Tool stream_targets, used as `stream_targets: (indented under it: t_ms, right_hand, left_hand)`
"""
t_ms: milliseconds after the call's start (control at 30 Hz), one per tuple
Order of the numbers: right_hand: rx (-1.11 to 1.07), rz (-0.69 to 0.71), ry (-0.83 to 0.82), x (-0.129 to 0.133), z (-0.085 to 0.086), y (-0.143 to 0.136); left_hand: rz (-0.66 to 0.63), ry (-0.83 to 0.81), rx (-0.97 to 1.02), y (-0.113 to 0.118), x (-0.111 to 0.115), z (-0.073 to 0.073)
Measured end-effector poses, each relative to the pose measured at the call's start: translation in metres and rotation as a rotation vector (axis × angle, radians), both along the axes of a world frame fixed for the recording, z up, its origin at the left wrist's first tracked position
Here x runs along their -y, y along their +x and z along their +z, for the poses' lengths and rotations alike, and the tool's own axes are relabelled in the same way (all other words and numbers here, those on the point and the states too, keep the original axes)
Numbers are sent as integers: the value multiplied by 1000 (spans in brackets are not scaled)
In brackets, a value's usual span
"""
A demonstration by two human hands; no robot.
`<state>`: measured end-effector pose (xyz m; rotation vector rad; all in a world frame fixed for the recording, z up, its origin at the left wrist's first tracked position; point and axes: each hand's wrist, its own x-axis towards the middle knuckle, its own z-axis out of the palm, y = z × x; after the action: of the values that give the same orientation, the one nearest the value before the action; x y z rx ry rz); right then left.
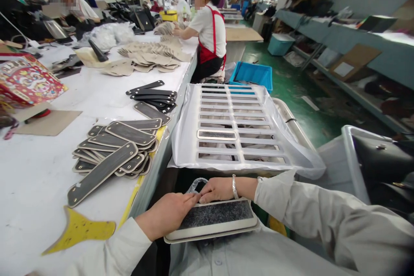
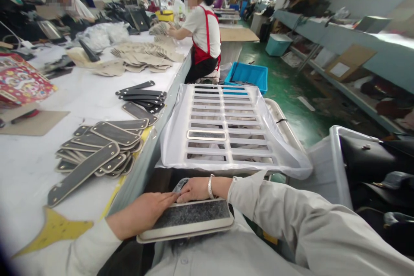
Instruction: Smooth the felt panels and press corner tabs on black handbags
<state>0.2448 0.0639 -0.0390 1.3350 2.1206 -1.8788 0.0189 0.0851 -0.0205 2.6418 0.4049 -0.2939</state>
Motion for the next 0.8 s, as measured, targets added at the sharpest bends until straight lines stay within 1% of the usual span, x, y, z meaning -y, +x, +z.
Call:
stream_targets:
  t_ms: [67,133,200,300,467,600,700,800]
  right_hand:
    - [-7,-2,-5,-2,0,-6]
    - [-9,-2,-21,-5,-1,-12]
    - [-31,7,-20,-8,-1,-19]
    - [-63,27,3,-14,-4,-31]
    - [19,65,69,-22,-11,-51]
    - [9,100,91,-26,-11,-62]
    - [26,125,67,-27,-9,-64]
    - [9,99,52,-24,-7,-54]
  left_hand:
    - [29,-23,26,-11,-2,2]
    - [78,-11,40,-25,-4,2]
    - [107,40,52,-37,-4,0]
    - [100,123,68,-47,-1,-2]
    - [51,247,22,-52,4,3]
    - [36,312,-45,-56,8,9]
    - [60,366,-101,-55,14,12]
    - [71,405,-147,-49,22,14]
